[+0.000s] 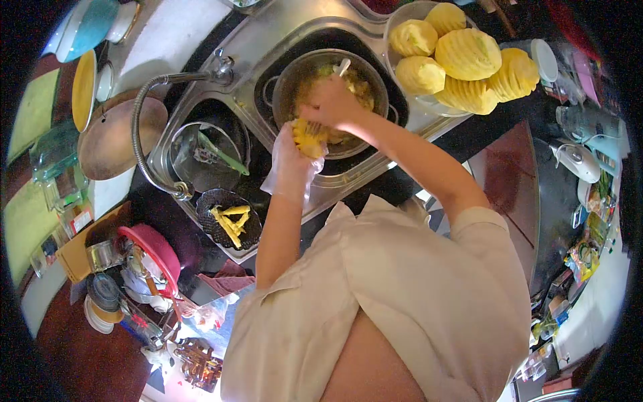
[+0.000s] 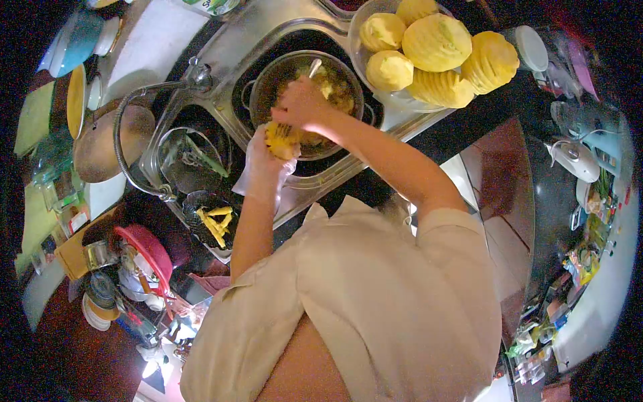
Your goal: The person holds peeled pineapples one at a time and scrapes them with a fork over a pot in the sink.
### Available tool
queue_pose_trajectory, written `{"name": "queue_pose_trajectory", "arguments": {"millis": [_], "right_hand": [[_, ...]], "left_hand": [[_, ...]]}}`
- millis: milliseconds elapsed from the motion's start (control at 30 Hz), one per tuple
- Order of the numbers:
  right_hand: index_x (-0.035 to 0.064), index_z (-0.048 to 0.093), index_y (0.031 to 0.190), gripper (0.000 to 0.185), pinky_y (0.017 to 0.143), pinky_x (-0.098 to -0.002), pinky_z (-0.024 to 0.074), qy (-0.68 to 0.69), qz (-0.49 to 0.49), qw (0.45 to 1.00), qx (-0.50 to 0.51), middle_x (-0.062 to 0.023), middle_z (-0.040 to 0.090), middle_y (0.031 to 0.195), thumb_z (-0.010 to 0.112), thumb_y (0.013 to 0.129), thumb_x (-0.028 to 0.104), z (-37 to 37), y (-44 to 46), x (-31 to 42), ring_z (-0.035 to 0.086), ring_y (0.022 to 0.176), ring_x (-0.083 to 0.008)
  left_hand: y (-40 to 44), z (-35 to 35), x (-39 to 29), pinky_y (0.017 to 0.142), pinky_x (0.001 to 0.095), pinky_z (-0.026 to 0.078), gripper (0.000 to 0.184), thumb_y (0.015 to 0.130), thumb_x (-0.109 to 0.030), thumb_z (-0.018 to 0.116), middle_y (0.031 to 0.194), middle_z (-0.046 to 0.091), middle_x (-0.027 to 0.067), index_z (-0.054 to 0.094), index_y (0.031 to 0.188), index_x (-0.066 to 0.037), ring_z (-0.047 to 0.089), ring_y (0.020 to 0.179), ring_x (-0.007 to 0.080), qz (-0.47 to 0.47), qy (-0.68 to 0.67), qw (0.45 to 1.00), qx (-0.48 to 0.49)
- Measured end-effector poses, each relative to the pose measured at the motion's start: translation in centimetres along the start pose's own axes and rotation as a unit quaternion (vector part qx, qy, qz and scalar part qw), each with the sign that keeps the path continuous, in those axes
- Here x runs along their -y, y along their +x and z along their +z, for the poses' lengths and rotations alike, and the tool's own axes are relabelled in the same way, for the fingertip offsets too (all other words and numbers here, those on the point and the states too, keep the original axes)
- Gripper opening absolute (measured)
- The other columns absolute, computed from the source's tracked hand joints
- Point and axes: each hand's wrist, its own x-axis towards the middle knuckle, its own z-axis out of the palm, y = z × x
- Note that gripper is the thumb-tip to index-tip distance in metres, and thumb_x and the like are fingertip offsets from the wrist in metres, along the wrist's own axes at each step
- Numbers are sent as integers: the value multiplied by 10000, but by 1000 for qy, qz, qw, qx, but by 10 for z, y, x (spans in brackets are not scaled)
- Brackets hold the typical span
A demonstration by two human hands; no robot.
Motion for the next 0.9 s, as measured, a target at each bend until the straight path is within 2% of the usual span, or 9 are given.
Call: {"name": "queue_pose_trajectory", "arguments": {"millis": [167, 300, 400, 433, 533, 733, 767, 800, 900], "right_hand": [[96, 590, 497, 374, 681, -407, 380, -84, 46, 995, 33, -80, 568, 569, 581, 756, 366, -17, 17, -16, 545, 658, -242], [102, 654, 572, 435, 699, -427, 379, 16, 9, 999, 36, -90, 613, 613, 517, 788, 454, -12, 6, 4, 551, 673, -270], [100, 654, 576, 438, 706, -433, 384, -73, 15, 994, 83, -87, 610, 605, 520, 789, 458, -3, 5, -33, 557, 688, -273], [106, 652, 578, 440, 721, -436, 379, -51, 9, 998, 39, -96, 612, 620, 513, 795, 463, -9, 5, -35, 559, 702, -280], [101, 639, 591, 383, 726, -416, 357, -24, 41, 994, 103, -76, 614, 663, 527, 781, 415, -27, 7, 5, 549, 733, -256], [92, 651, 611, 404, 717, -426, 370, -74, 32, 993, 89, -89, 619, 674, 538, 775, 443, -7, 2, -37, 550, 742, -260], [92, 650, 610, 419, 711, -427, 376, -56, 23, 997, 40, -94, 614, 668, 535, 780, 457, -8, 1, -36, 548, 728, -267], [92, 650, 610, 419, 711, -427, 376, -60, 18, 997, 36, -94, 614, 668, 535, 780, 457, -14, 7, -26, 548, 728, -267], [129, 633, 556, 414, 693, -419, 369, -49, -18, 998, -18, -59, 584, 572, 515, 785, 452, -4, 4, 5, 540, 667, -251]], "left_hand": [[-3, 18, -3, 521, 375, 490, 158, 858, -230, 490, 858, 620, 49, 558, 924, -103, 613, 691, 234, 7, 32, 999, -5], [1, 11, -1, 492, 376, 477, 153, 858, -231, 485, 816, 627, 49, 565, 904, -108, 614, 668, 236, -5, 26, 1000, -17], [2, 2, -1, 477, 382, 464, 165, 853, -237, 486, 819, 632, 57, 568, 911, -106, 612, 657, 248, -38, 63, 997, 1], [2, -1, -2, 470, 388, 457, 178, 848, -243, 488, 831, 634, 63, 571, 922, -103, 611, 654, 258, -45, 88, 995, 17], [5, -6, -3, 474, 396, 455, 212, 842, -262, 495, 841, 635, 75, 572, 944, -93, 610, 658, 265, -29, 82, 996, -2], [0, -5, -1, 485, 370, 468, 222, 841, -278, 511, 871, 626, 74, 575, 965, -106, 600, 678, 244, -36, 121, 992, 9], [-2, -9, 0, 485, 370, 468, 222, 841, -278, 511, 871, 626, 74, 575, 965, -106, 600, 678, 244, -35, 123, 992, 8], [1, -11, 3, 492, 387, 470, 236, 835, -276, 521, 863, 627, 81, 572, 977, -95, 610, 685, 258, 74, 209, 974, 54], [30, -36, 7, 504, 409, 478, 248, 839, -273, 522, 864, 626, 92, 565, 991, -81, 624, 705, 272, 184, 327, 924, 72]]}}
